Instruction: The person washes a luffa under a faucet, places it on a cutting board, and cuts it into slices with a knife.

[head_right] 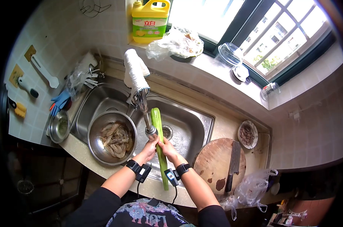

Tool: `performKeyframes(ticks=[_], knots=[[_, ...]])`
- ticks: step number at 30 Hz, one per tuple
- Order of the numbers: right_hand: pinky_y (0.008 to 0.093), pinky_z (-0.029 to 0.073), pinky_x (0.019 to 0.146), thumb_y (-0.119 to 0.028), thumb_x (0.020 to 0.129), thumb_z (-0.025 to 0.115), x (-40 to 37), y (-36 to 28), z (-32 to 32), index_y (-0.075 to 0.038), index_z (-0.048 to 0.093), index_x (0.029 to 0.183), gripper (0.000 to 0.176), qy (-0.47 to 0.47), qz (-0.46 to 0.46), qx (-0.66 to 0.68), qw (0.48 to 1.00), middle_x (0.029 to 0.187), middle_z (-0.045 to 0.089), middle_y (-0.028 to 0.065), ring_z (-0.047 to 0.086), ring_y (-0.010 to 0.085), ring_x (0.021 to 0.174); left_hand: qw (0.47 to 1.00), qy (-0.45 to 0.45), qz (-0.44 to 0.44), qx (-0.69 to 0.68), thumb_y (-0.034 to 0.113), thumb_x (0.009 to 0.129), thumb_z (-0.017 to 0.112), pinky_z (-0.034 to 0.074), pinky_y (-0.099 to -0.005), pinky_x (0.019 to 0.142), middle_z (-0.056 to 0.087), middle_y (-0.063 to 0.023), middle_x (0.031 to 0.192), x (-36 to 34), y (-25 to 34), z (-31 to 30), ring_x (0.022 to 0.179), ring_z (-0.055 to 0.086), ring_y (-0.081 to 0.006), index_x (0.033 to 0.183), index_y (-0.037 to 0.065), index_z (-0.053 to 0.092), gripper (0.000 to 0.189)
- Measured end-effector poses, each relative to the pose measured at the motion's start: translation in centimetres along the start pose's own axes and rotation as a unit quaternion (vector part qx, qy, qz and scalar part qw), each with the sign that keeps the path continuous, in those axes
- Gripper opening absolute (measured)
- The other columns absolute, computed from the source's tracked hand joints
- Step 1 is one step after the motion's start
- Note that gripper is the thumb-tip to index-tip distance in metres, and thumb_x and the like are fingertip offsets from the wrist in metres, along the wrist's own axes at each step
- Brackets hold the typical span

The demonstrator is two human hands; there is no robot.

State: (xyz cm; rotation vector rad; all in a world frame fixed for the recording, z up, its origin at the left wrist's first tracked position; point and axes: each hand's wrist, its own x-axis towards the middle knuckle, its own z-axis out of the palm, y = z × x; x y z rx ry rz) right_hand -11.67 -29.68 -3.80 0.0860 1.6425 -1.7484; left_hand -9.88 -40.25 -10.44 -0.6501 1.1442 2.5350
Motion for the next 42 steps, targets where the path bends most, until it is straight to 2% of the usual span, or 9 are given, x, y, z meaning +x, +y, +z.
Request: performKeyframes(ticks=[7, 13, 16, 19, 24, 26, 30, 34, 42], knots=[[0.0291, 0.045, 0.081, 0.007, 0.068, 0.059, 1.6, -0.3, -0.3, 0.000, 0.052, 0.108, 0.041, 0.098, -0.029, -0.035, 0.994, 0.098, 0.059, 0.0080, 0.056, 0.0166, 0.087, 0.999, -0.002, 0.017, -0.032, 0.016, 0.092, 0.048, 0.046, -0.0277, 0.081, 0.060, -0.0068, 0.105, -1.3, 2.0, 1.9, 0.094, 0.058, -0.0149, 0.112, 0.003, 0.055, 0.024], [0.0303, 0.047, 0.080, 0.011, 0.069, 0.061, 2.2, -0.2, -0.3, 0.000, 0.043, 0.116, 0.051, 0.186, -0.134, 0.091, 0.969, 0.096, 0.059, 0.0090, 0.058, 0.0192, 0.087, 0.987, -0.025, 0.063, 0.147, 0.023, 0.095, 0.044, 0.037, -0.0277, 0.092, 0.053, -0.0082, 0.121, -0.7, 1.5, 0.8, 0.109, 0.049, -0.0138, 0.128, 0.003, 0.044, 0.039], [0.0326, 0.046, 0.081, 0.013, 0.070, 0.059, 2.9, -0.6, -0.7, 0.000, 0.038, 0.119, 0.055, 0.195, -0.176, 0.140, 0.955, 0.100, 0.056, 0.0103, 0.058, 0.0222, 0.093, 0.953, -0.030, 0.044, 0.300, 0.024, 0.094, 0.043, 0.040, -0.0301, 0.090, 0.058, -0.0139, 0.112, 0.0, -0.8, -1.9, 0.103, 0.054, -0.0194, 0.120, 0.001, 0.051, 0.036], [0.0337, 0.043, 0.086, 0.013, 0.072, 0.059, 2.8, -1.9, -0.6, 0.000, 0.039, 0.119, 0.053, 0.223, -0.214, 0.183, 0.933, 0.107, 0.051, 0.0111, 0.054, 0.0244, 0.106, 0.940, 0.008, 0.094, 0.327, 0.020, 0.092, 0.043, 0.038, -0.0318, 0.093, 0.056, -0.0187, 0.116, -1.6, -0.9, -2.7, 0.110, 0.053, -0.0245, 0.121, 0.000, 0.049, 0.035], [0.0350, 0.044, 0.087, 0.009, 0.071, 0.063, 2.7, -2.5, -2.0, -0.004, 0.035, 0.119, 0.057, 0.268, -0.300, 0.173, 0.899, 0.107, 0.049, 0.0098, 0.057, 0.0240, 0.102, 0.905, 0.115, 0.211, 0.351, 0.012, 0.087, 0.042, 0.035, -0.0312, 0.096, 0.051, -0.0207, 0.123, -2.6, -0.8, -3.1, 0.117, 0.048, -0.0274, 0.123, -0.001, 0.047, 0.039], [0.0356, 0.044, 0.088, 0.008, 0.072, 0.064, 1.7, -3.0, -2.2, -0.005, 0.034, 0.120, 0.058, 0.282, -0.328, 0.179, 0.883, 0.108, 0.048, 0.0095, 0.057, 0.0258, 0.103, 0.953, 0.099, 0.148, 0.245, 0.003, 0.080, 0.039, 0.030, -0.0263, 0.100, 0.051, -0.0116, 0.126, -5.2, 3.5, 0.2, 0.119, 0.044, -0.0192, 0.127, -0.004, 0.044, 0.048], [0.0371, 0.043, 0.091, 0.008, 0.073, 0.064, 0.5, -3.3, -4.3, -0.004, 0.035, 0.116, 0.053, 0.285, -0.330, 0.182, 0.881, 0.105, 0.049, 0.0092, 0.057, 0.0276, 0.103, 0.971, 0.166, 0.175, -0.007, 0.022, 0.086, 0.041, 0.023, -0.0357, 0.105, 0.039, -0.0128, 0.137, -2.6, 8.6, 3.4, 0.128, 0.035, -0.0212, 0.134, -0.001, 0.034, 0.054], [0.0367, 0.042, 0.092, 0.009, 0.073, 0.063, -0.7, -2.2, -2.8, -0.004, 0.037, 0.113, 0.050, 0.269, -0.300, 0.193, 0.895, 0.103, 0.050, 0.0094, 0.057, 0.0274, 0.104, 0.970, 0.184, 0.147, -0.053, 0.042, 0.088, 0.039, 0.007, -0.0448, 0.109, 0.024, -0.0158, 0.145, -0.7, 12.5, 2.9, 0.134, 0.024, -0.0278, 0.138, 0.000, 0.024, 0.067], [0.0359, 0.045, 0.088, 0.007, 0.073, 0.063, -1.1, 0.8, -1.7, -0.002, 0.043, 0.107, 0.041, 0.207, -0.205, 0.146, 0.946, 0.103, 0.055, 0.0099, 0.058, 0.0258, 0.103, 0.981, 0.059, 0.102, -0.152, 0.045, 0.087, 0.044, 0.011, -0.0457, 0.109, 0.016, -0.0185, 0.147, 3.4, 15.3, -0.1, 0.135, 0.018, -0.0299, 0.139, -0.004, 0.015, 0.078]])
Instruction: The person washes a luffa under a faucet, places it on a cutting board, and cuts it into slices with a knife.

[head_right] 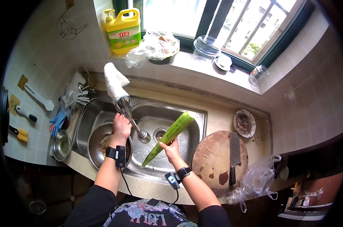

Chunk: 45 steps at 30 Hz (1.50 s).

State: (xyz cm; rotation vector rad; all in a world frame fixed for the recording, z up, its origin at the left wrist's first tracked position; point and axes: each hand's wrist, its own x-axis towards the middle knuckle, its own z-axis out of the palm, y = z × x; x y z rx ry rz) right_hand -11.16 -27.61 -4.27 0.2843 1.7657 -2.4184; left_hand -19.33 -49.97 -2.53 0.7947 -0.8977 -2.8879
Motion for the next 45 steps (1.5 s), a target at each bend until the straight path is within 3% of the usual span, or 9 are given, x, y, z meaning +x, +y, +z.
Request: performKeyframes(ticks=[7, 23, 29, 30, 32, 35, 38, 43, 45], knots=[[0.0331, 0.045, 0.089, 0.004, 0.070, 0.068, 0.2, 1.7, -1.4, -0.001, 0.040, 0.115, 0.053, -0.059, 0.026, -0.104, 0.992, 0.111, 0.059, 0.0124, 0.056, 0.0214, 0.102, 0.990, 0.138, 0.031, 0.024, 0.031, 0.081, 0.053, 0.012, -0.0457, 0.109, 0.011, -0.0189, 0.147, -1.2, 0.2, 0.5, 0.134, 0.016, -0.0356, 0.127, 0.004, 0.039, 0.055], [0.0285, 0.046, 0.085, 0.006, 0.074, 0.065, -1.4, -5.0, -0.9, 0.001, 0.054, 0.097, 0.027, 0.058, -0.127, 0.051, 0.989, 0.107, 0.061, 0.0129, 0.056, 0.0212, 0.106, 0.995, 0.010, -0.013, -0.101, 0.043, 0.081, 0.053, 0.010, -0.0436, 0.110, 0.008, -0.0313, 0.142, -0.8, 2.6, 1.1, 0.134, 0.011, -0.0418, 0.125, 0.003, 0.036, 0.062], [0.0304, 0.047, 0.084, 0.006, 0.073, 0.065, -3.2, -4.5, -5.5, 0.003, 0.053, 0.101, 0.030, 0.079, -0.094, -0.129, 0.984, 0.095, 0.063, 0.0117, 0.061, 0.0224, 0.096, 0.995, -0.098, 0.016, 0.001, 0.038, 0.077, 0.058, 0.010, -0.0501, 0.107, 0.035, -0.0148, 0.134, -1.0, 1.4, 0.2, 0.128, 0.028, -0.0310, 0.112, 0.008, 0.044, 0.048], [0.0305, 0.048, 0.083, 0.005, 0.072, 0.065, -3.7, -4.7, -5.6, 0.004, 0.054, 0.098, 0.028, 0.087, -0.096, -0.115, 0.985, 0.094, 0.063, 0.0121, 0.062, 0.0221, 0.093, 0.996, -0.010, 0.068, 0.053, 0.028, 0.079, 0.056, 0.015, -0.0483, 0.105, 0.039, -0.0130, 0.130, -0.9, -0.2, -0.9, 0.122, 0.036, -0.0260, 0.111, 0.008, 0.046, 0.040], [0.0305, 0.048, 0.083, 0.004, 0.073, 0.066, -4.6, -4.3, -5.9, 0.003, 0.055, 0.096, 0.026, 0.103, -0.115, -0.096, 0.983, 0.094, 0.063, 0.0127, 0.062, 0.0220, 0.093, 0.954, 0.049, 0.206, 0.211, 0.003, 0.078, 0.049, 0.038, -0.0262, 0.080, 0.045, -0.0040, 0.106, -6.9, -1.9, 1.1, 0.084, 0.045, -0.0096, 0.104, 0.008, 0.047, 0.026], [0.0291, 0.048, 0.081, 0.000, 0.073, 0.068, -5.9, -4.4, -5.9, 0.003, 0.056, 0.096, 0.025, 0.110, -0.112, -0.070, 0.985, 0.091, 0.064, 0.0115, 0.061, 0.0195, 0.090, 0.888, -0.119, 0.278, 0.348, -0.007, 0.072, 0.048, 0.040, -0.0225, 0.066, 0.047, 0.0007, 0.081, -13.9, -5.9, 0.7, 0.072, 0.046, -0.0074, 0.088, 0.007, 0.048, 0.022], [0.0271, 0.049, 0.074, -0.004, 0.072, 0.072, -7.3, -4.4, -6.1, 0.003, 0.052, 0.101, 0.036, 0.102, -0.087, -0.099, 0.986, 0.087, 0.063, 0.0083, 0.061, 0.0157, 0.082, 0.604, -0.357, 0.364, 0.613, -0.001, 0.068, 0.056, 0.047, -0.0323, 0.078, 0.058, -0.0131, 0.088, -15.8, -8.6, 3.6, 0.083, 0.057, -0.0298, 0.104, 0.003, 0.053, 0.037], [0.0287, 0.045, 0.082, -0.012, 0.076, 0.070, -11.4, -4.0, -6.7, 0.001, 0.054, 0.103, 0.034, 0.118, -0.063, -0.089, 0.987, 0.109, 0.054, 0.0115, 0.056, 0.0195, 0.095, 0.733, -0.444, 0.039, 0.514, 0.011, 0.070, 0.064, 0.049, -0.0391, 0.076, 0.062, -0.0192, 0.097, -14.6, -16.4, 4.5, 0.090, 0.061, -0.0356, 0.117, 0.004, 0.047, 0.051], [0.0330, 0.044, 0.085, -0.013, 0.075, 0.068, -13.6, -6.6, -10.3, 0.000, 0.053, 0.106, 0.037, 0.127, -0.115, -0.270, 0.948, 0.108, 0.053, 0.0138, 0.054, 0.0239, 0.099, 0.688, -0.437, 0.065, 0.576, 0.011, 0.068, 0.066, 0.049, -0.0381, 0.075, 0.061, -0.0179, 0.093, -14.5, -16.8, 4.2, 0.086, 0.061, -0.0333, 0.114, 0.003, 0.048, 0.050]])
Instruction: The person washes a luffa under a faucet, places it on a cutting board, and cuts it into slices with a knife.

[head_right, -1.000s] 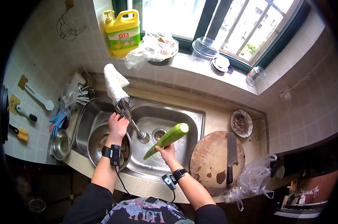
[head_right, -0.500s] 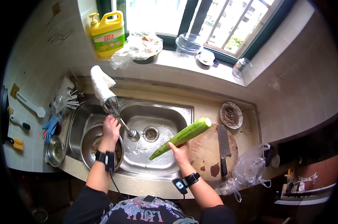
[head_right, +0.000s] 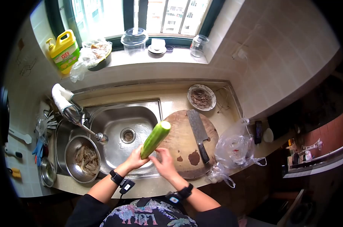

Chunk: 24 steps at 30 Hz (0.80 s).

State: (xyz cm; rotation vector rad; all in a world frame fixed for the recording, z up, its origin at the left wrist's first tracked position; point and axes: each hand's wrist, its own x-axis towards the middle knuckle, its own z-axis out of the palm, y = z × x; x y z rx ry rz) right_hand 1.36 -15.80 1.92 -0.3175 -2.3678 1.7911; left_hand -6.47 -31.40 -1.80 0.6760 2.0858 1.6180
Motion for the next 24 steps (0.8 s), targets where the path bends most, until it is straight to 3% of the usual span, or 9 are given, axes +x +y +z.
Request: performKeyframes(ticks=[1, 3, 6, 10, 13, 14, 18, 21, 24], knots=[[0.0373, 0.042, 0.087, -0.014, 0.074, 0.066, -0.3, 0.0, -2.9, -0.001, 0.052, 0.109, 0.039, 0.002, -0.073, -0.178, 0.981, 0.107, 0.053, 0.0161, 0.052, 0.0284, 0.102, 0.997, 0.002, -0.010, 0.079, 0.011, 0.067, 0.068, 0.048, -0.0371, 0.074, 0.061, -0.0166, 0.089, 0.1, 0.4, -0.1, 0.081, 0.062, -0.0309, 0.110, 0.002, 0.048, 0.048], [0.0453, 0.040, 0.088, -0.010, 0.069, 0.060, -0.4, 2.8, -8.9, -0.002, 0.052, 0.113, 0.045, 0.095, -0.128, -0.442, 0.883, 0.109, 0.048, 0.0187, 0.046, 0.0358, 0.105, 0.987, 0.001, -0.034, 0.159, 0.014, 0.066, 0.063, 0.048, -0.0438, 0.071, 0.062, -0.0185, 0.087, 0.5, 0.3, 0.5, 0.084, 0.059, -0.0382, 0.107, 0.010, 0.052, 0.043], [0.0458, 0.042, 0.084, -0.007, 0.065, 0.060, -0.4, 6.5, -13.9, -0.004, 0.044, 0.123, 0.060, 0.107, -0.018, -0.553, 0.826, 0.109, 0.046, 0.0211, 0.047, 0.0381, 0.104, 0.962, -0.018, -0.047, 0.267, 0.015, 0.065, 0.062, 0.048, -0.0452, 0.071, 0.062, -0.0186, 0.086, 1.6, 0.8, 1.3, 0.083, 0.059, -0.0379, 0.106, 0.010, 0.053, 0.042], [0.0445, 0.047, 0.077, -0.009, 0.067, 0.060, 1.0, 8.5, -14.8, -0.006, 0.033, 0.129, 0.068, 0.037, 0.081, -0.494, 0.865, 0.104, 0.047, 0.0259, 0.055, 0.0419, 0.089, 0.929, -0.068, -0.078, 0.356, 0.033, 0.067, 0.069, 0.048, -0.0448, 0.071, 0.063, -0.0177, 0.086, 2.4, 2.5, 3.0, 0.082, 0.060, -0.0366, 0.104, 0.011, 0.055, 0.046], [0.0467, 0.046, 0.075, -0.012, 0.069, 0.060, 1.5, 8.0, -16.1, -0.007, 0.035, 0.127, 0.063, 0.063, 0.069, -0.399, 0.912, 0.099, 0.049, 0.0263, 0.054, 0.0434, 0.086, 0.906, -0.090, -0.100, 0.401, 0.051, 0.066, 0.069, 0.048, -0.0447, 0.070, 0.064, -0.0176, 0.086, 3.1, 3.2, 3.7, 0.082, 0.061, -0.0361, 0.104, 0.011, 0.056, 0.056], [0.0471, 0.045, 0.073, -0.017, 0.077, 0.059, 1.2, 8.9, -16.5, -0.007, 0.039, 0.122, 0.051, 0.086, 0.000, -0.331, 0.940, 0.095, 0.052, 0.0268, 0.055, 0.0434, 0.087, 0.898, -0.096, -0.111, 0.415, 0.060, 0.066, 0.066, 0.049, -0.0448, 0.070, 0.064, -0.0179, 0.085, 3.3, 3.2, 3.9, 0.082, 0.061, -0.0359, 0.103, 0.011, 0.056, 0.063], [0.0445, 0.045, 0.074, -0.020, 0.087, 0.053, -1.7, 5.7, -17.7, -0.003, 0.045, 0.115, 0.033, 0.051, 0.046, -0.157, 0.985, 0.097, 0.059, 0.0239, 0.057, 0.0413, 0.089, 0.873, -0.117, -0.142, 0.451, 0.067, 0.068, 0.058, 0.049, -0.0454, 0.070, 0.064, -0.0197, 0.084, 4.3, 4.1, 4.2, 0.081, 0.062, -0.0369, 0.098, 0.008, 0.057, 0.066], [0.0436, 0.046, 0.074, -0.015, 0.087, 0.052, -4.2, 5.6, -17.8, -0.002, 0.044, 0.115, 0.032, 0.044, -0.020, -0.168, 0.985, 0.096, 0.059, 0.0246, 0.057, 0.0425, 0.088, 0.866, -0.132, -0.139, 0.462, 0.069, 0.068, 0.056, 0.049, -0.0455, 0.070, 0.064, -0.0192, 0.082, 4.8, 4.2, 4.1, 0.079, 0.062, -0.0374, 0.096, 0.007, 0.058, 0.068], [0.0442, 0.046, 0.075, -0.012, 0.087, 0.052, -5.9, 4.8, -17.8, 0.001, 0.042, 0.116, 0.033, 0.014, 0.036, -0.147, 0.988, 0.097, 0.057, 0.0270, 0.056, 0.0432, 0.090, 0.863, -0.137, -0.140, 0.465, 0.069, 0.069, 0.055, 0.048, -0.0456, 0.070, 0.064, -0.0196, 0.079, 5.0, 3.8, 4.1, 0.078, 0.062, -0.0374, 0.094, 0.006, 0.058, 0.068]])
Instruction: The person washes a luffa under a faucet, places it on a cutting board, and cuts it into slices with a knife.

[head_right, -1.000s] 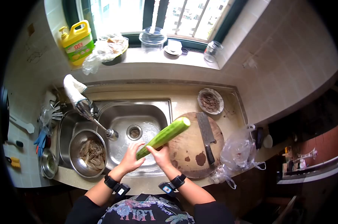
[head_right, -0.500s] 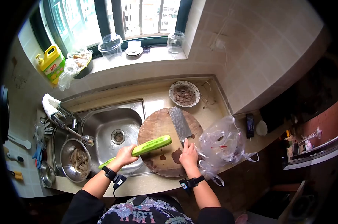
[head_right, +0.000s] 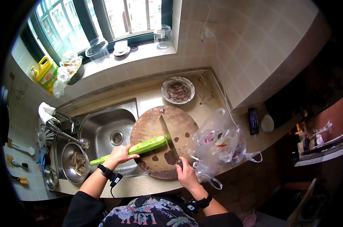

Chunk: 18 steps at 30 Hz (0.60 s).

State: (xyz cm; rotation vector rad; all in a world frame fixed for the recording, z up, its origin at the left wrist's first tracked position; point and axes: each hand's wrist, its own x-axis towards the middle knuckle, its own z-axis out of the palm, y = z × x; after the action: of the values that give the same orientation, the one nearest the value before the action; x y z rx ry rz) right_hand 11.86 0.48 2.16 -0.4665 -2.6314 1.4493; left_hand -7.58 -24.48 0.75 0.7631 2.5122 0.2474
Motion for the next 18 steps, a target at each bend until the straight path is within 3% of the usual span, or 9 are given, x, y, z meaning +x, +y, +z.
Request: performKeyframes(ticks=[9, 12, 14, 18], knots=[[0.0457, 0.045, 0.077, -0.015, 0.088, 0.050, -1.2, 0.5, 0.5, 0.004, 0.040, 0.118, 0.037, 0.001, -0.023, -0.010, 1.000, 0.100, 0.056, 0.0285, 0.055, 0.0445, 0.093, 1.000, -0.003, 0.005, 0.014, 0.069, 0.069, 0.055, 0.048, -0.0461, 0.070, 0.063, -0.0208, 0.079, 0.2, 0.1, -0.1, 0.078, 0.061, -0.0374, 0.093, 0.005, 0.060, 0.068], [0.0479, 0.046, 0.074, -0.014, 0.088, 0.049, -1.0, 0.3, 0.5, 0.004, 0.039, 0.117, 0.036, 0.005, -0.046, -0.019, 0.999, 0.097, 0.056, 0.0302, 0.055, 0.0462, 0.089, 1.000, 0.001, 0.011, 0.009, 0.069, 0.069, 0.055, 0.048, -0.0461, 0.069, 0.063, -0.0205, 0.079, 0.1, 0.1, -0.2, 0.078, 0.061, -0.0373, 0.093, 0.006, 0.060, 0.068], [0.0506, 0.046, 0.069, -0.014, 0.088, 0.049, -0.4, -0.7, -0.1, 0.004, 0.039, 0.116, 0.034, -0.024, -0.021, -0.038, 0.999, 0.088, 0.058, 0.0310, 0.056, 0.0475, 0.082, 0.999, -0.028, -0.005, 0.020, 0.067, 0.069, 0.058, 0.048, -0.0455, 0.070, 0.063, -0.0197, 0.083, 0.1, 0.4, -0.7, 0.082, 0.061, -0.0368, 0.101, 0.008, 0.059, 0.067], [0.0524, 0.045, 0.064, -0.016, 0.089, 0.048, 0.7, -1.6, 0.3, 0.002, 0.038, 0.113, 0.032, -0.037, -0.008, -0.037, 0.999, 0.079, 0.058, 0.0307, 0.056, 0.0480, 0.076, 0.999, -0.032, -0.002, 0.023, 0.067, 0.068, 0.058, 0.048, -0.0455, 0.069, 0.064, -0.0194, 0.082, 0.2, 0.3, -0.5, 0.081, 0.061, -0.0368, 0.100, 0.008, 0.059, 0.067]])
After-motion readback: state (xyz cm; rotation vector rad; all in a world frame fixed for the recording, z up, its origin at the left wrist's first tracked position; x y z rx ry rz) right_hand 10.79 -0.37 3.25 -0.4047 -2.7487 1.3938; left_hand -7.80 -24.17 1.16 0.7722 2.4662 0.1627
